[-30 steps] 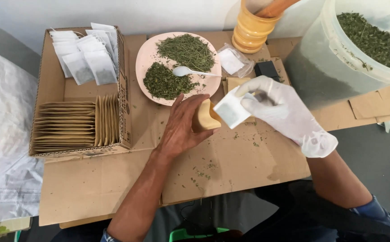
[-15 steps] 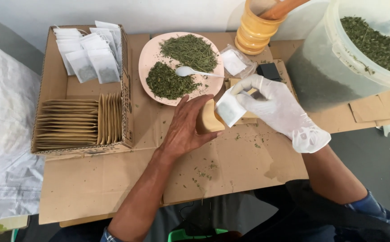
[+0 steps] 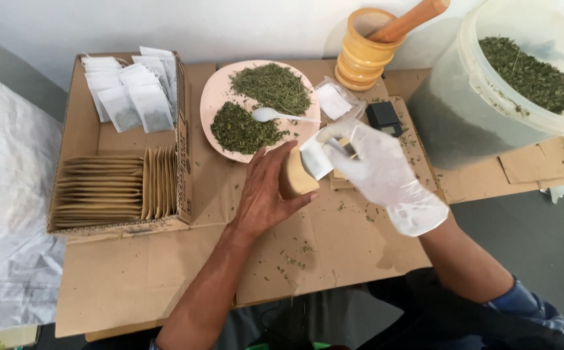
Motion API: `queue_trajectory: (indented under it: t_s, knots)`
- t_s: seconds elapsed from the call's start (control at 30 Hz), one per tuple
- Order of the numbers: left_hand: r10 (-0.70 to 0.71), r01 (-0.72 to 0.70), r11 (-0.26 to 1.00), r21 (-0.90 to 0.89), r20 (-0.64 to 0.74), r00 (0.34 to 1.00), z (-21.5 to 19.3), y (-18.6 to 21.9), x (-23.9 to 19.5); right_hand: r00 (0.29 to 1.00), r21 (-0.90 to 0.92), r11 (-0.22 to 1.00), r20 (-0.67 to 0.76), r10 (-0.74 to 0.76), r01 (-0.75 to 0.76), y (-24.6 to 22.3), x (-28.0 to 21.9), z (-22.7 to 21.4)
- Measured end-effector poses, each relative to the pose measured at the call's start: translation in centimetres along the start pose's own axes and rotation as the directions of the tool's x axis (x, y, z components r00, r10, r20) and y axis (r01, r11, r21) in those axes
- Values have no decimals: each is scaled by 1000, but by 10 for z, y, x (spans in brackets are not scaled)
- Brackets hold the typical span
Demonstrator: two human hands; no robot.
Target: Placing individual tea bags into paper envelopes and sealing them using a handheld heat sealer.
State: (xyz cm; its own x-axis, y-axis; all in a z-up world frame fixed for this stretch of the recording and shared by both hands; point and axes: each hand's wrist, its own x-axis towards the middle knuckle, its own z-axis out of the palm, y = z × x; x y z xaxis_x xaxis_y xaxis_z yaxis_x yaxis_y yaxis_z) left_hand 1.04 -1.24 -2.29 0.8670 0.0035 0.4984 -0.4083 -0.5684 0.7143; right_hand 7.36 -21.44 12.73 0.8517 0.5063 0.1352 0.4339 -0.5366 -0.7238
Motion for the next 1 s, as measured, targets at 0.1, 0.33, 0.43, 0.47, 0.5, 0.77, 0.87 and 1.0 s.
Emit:
queue_trajectory:
  t_s: [0.1,0.33,0.43,0.47,0.5,0.77,0.87,1.0]
  knots:
    - [-24,27,998,53,-45,999,-1,6,1,998,-79,995,-1,-56,56,1,-5,8]
    - [17,9,990,138,-183,983,8,-7,-3,981,62,997,-190,-41,53,0,-12,36]
    - [78,-30,979,199,-236,969,9,-12,-2,984,193,980,-176,-21,55,-1,-7,35]
    - [87,-36,977,209,-242,966,8,-13,-2,990,217,976,-124,63,-34,0,-3,33]
    - [97,-42,975,219,-248,964,8,-14,-2,987,237,963,-70,145,-125,2,1,32]
    - [138,-59,957,286,-265,954,11,-15,-1,939,135,931,-20,344,-338,8,1,38]
    - [138,-60,954,294,-253,958,18,-20,-2,942,-46,942,-37,332,-334,16,6,41]
    - [172,-91,945,314,-243,955,22,-16,-3,925,-87,921,-32,378,-379,-4,-4,37]
